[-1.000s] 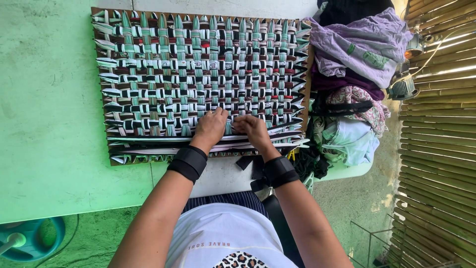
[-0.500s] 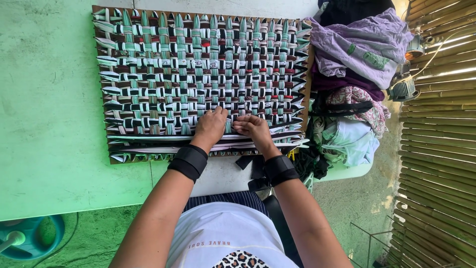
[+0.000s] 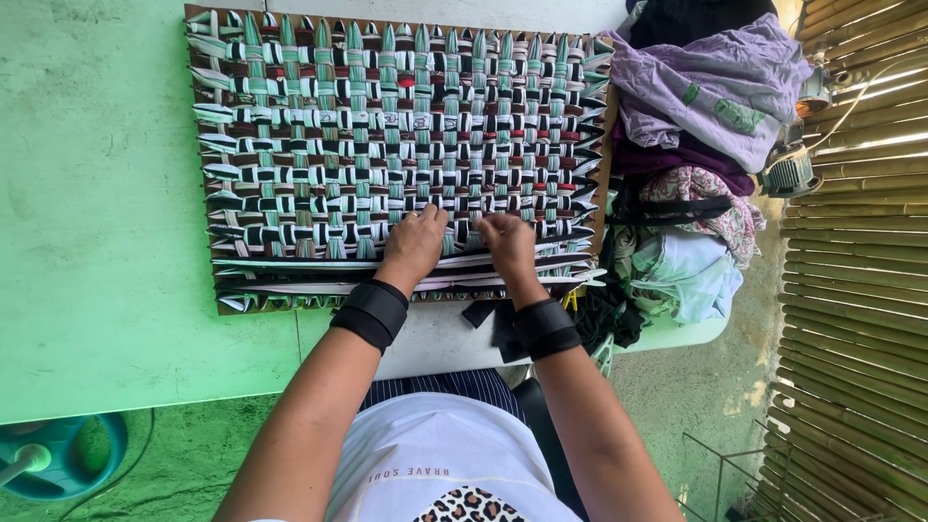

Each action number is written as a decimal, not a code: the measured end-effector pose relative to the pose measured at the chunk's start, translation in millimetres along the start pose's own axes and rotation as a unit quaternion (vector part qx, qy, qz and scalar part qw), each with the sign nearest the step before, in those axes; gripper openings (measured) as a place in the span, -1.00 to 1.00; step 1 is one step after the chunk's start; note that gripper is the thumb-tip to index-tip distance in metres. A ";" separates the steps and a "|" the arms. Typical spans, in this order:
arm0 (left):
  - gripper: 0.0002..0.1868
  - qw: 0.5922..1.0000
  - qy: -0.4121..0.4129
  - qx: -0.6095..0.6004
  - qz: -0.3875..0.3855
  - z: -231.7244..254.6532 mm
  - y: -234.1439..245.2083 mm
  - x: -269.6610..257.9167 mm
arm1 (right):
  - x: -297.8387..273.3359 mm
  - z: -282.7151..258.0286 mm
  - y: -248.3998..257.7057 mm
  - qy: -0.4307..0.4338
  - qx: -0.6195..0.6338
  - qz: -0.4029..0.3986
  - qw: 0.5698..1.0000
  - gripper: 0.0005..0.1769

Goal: The person is weaving a rug by hand using fabric strips on a wooden loom frame.

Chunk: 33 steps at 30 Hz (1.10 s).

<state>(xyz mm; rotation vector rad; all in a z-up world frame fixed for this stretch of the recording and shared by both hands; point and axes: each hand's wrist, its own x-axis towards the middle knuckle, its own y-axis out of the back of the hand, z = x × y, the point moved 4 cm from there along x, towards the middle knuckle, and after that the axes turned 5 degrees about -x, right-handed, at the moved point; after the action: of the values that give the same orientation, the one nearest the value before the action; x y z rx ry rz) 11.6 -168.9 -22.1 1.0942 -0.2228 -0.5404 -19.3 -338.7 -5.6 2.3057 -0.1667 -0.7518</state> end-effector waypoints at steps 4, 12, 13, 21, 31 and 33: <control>-0.85 1.000 0.004 0.005 -0.022 -1.0 0.6 -0.3 | -15.4 6.8 -7.4 0.242 -0.131 0.092 0.957 -0.88; -0.45 0.990 0.043 -0.004 -0.133 9.1 18.2 6.1 | -26.6 -14.6 -6.9 0.246 -0.257 0.076 0.931 -0.43; -0.45 0.990 0.043 -0.003 -0.133 8.4 18.3 5.6 | -25.2 -19.3 -5.7 0.247 -0.256 0.075 0.932 -0.43; -0.54 0.993 0.042 -0.012 -0.111 0.1 -1.9 5.7 | -18.6 -34.7 -1.3 0.194 -0.320 -0.029 0.927 -0.26; -0.81 0.999 0.034 -0.003 -0.041 13.8 20.2 4.7 | -3.0 -1.9 -20.1 0.210 -0.311 0.000 0.927 -0.42; -0.50 0.987 0.065 -0.054 -0.135 33.5 46.5 6.7 | -2.1 -1.8 -18.3 0.211 -0.283 -0.004 0.936 -0.45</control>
<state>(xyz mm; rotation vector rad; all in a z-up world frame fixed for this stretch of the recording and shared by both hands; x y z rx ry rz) 17.1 -182.4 33.7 1.0548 0.0699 -0.7117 -21.6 -323.3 -15.6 1.8506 0.2300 -0.2406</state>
